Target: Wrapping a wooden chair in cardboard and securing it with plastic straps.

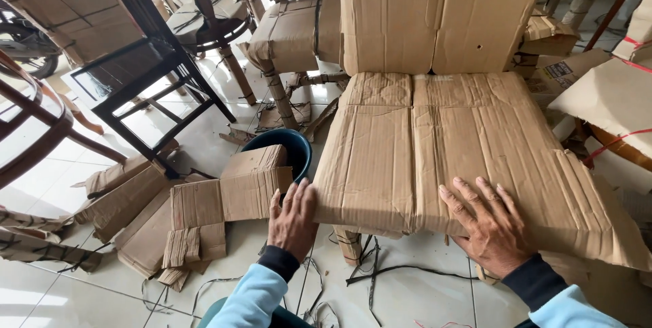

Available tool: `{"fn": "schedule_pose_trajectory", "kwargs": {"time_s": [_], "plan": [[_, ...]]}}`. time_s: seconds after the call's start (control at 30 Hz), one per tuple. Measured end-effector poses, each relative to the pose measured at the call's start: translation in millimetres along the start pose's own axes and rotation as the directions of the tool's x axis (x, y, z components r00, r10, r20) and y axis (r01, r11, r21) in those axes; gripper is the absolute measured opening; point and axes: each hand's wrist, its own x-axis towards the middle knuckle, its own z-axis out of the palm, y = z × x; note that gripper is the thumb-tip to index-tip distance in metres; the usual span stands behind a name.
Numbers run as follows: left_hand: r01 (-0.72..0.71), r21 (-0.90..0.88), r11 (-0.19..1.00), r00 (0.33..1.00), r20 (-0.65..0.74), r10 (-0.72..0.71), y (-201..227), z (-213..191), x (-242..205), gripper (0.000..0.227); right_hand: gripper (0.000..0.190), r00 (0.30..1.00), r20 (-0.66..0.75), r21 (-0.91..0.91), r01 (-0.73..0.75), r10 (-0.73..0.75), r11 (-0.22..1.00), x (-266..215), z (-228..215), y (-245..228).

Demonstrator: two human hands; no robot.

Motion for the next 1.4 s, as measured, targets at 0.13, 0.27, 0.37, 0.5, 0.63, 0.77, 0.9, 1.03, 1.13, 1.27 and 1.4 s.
{"fn": "schedule_pose_trajectory", "kwargs": {"time_s": [0.13,0.27,0.37,0.5,0.63,0.77,0.9,1.03,1.13,1.27,1.4], "plan": [[-0.286,0.109,0.952,0.958,-0.007,0.288,42,-11,19,0.098,0.108,1.000,-0.003,0.013,-0.012,0.012,1.000,-2,-1,-1],[-0.363,-0.016,0.931,0.931,-0.041,0.363,66,34,38,0.060,0.085,0.994,-0.105,0.017,-0.028,0.030,0.999,3,-7,-5],[-0.402,0.116,0.908,0.900,-0.132,0.415,76,19,47,0.035,0.080,0.992,-0.126,0.022,-0.023,0.026,0.999,4,-2,-5],[-0.431,0.105,0.896,0.895,-0.078,0.439,73,25,47,0.039,0.068,0.983,-0.185,0.000,-0.009,0.009,1.000,8,-4,-5],[-0.393,0.110,0.913,0.902,-0.146,0.406,73,27,40,0.039,0.074,0.991,-0.134,-0.014,-0.024,0.022,1.000,8,-7,-6],[-0.373,0.031,0.927,0.919,-0.123,0.374,73,19,38,0.071,0.086,0.995,-0.074,0.104,-0.053,0.061,0.993,-1,-9,-8],[-0.353,-0.092,0.931,0.936,-0.031,0.352,80,-2,40,0.089,0.067,0.986,-0.166,0.204,0.004,0.031,0.979,-31,-15,-18],[-0.253,-0.276,0.927,0.965,-0.138,0.222,90,-9,7,0.070,0.023,0.982,-0.174,0.528,0.026,0.078,0.849,-54,-32,-46],[-0.056,-0.277,0.959,0.965,-0.262,-0.020,94,4,-32,0.057,0.030,0.928,0.364,0.735,-0.337,0.076,0.588,-77,-4,-61],[0.635,-0.635,0.440,0.592,0.034,-0.806,114,6,-72,0.041,0.073,0.339,0.940,0.342,-0.936,-0.046,0.086,-21,-38,-68],[0.797,-0.558,-0.232,0.137,0.541,-0.830,107,-26,-44,0.053,0.075,0.267,0.959,0.263,-0.963,-0.097,-0.050,-8,-16,-80]]}}
